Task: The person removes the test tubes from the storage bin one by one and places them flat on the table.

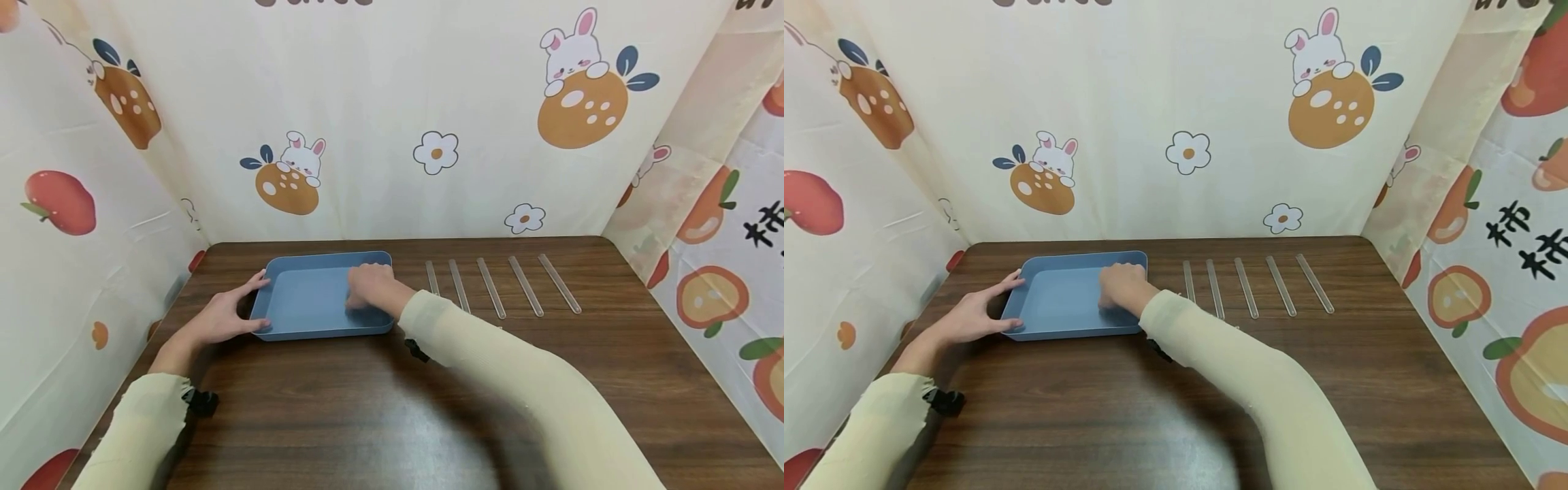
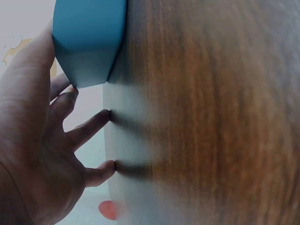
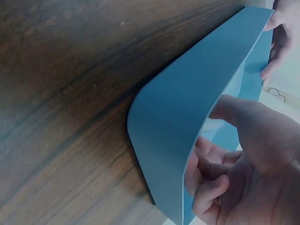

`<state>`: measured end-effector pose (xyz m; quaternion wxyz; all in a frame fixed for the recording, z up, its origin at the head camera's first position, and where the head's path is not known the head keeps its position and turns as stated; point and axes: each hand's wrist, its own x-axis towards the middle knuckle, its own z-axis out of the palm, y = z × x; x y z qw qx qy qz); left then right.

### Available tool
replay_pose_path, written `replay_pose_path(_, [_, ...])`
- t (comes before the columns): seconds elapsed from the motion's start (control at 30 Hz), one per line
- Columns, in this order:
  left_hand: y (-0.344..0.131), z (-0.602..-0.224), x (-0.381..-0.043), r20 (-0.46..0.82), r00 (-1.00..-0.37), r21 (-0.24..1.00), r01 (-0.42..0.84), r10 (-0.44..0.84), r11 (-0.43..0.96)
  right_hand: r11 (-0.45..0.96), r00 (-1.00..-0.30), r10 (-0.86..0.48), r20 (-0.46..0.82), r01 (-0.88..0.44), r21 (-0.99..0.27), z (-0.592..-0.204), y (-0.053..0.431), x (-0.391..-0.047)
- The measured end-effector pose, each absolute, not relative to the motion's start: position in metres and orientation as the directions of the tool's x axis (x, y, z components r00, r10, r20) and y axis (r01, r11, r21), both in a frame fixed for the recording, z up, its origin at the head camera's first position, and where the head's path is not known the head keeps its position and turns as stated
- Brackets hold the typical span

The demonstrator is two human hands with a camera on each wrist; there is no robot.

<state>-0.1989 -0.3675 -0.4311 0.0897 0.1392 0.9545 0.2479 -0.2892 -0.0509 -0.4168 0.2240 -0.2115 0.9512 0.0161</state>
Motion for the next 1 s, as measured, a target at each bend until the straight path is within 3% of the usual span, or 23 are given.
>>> replay_pose_path(0.3, [-0.367, -0.432, -0.199, -0.104, -0.946, 0.494, 0.219, 0.308, 0.842, 0.862, -0.779, -0.480, -0.403, -0.505, -0.050, -0.447, -0.057, -0.310])
replay_pose_path(0.57, [-0.368, -0.431, -0.199, -0.105, -0.947, 0.493, 0.215, 0.303, 0.843, 0.830, -0.741, -0.527, -0.416, -0.553, -0.065, -0.441, -0.057, -0.312])
replay_pose_path(0.77, [-0.369, -0.432, -0.199, -0.104, -0.946, 0.497, 0.217, 0.306, 0.840, 0.808, -0.706, -0.558, -0.436, -0.581, -0.093, -0.407, -0.055, -0.288])
replay_pose_path(1.0, [-0.369, -0.431, -0.198, -0.106, -0.945, 0.500, 0.219, 0.310, 0.838, 0.791, -0.705, -0.580, -0.409, -0.607, -0.075, -0.422, -0.058, -0.299])
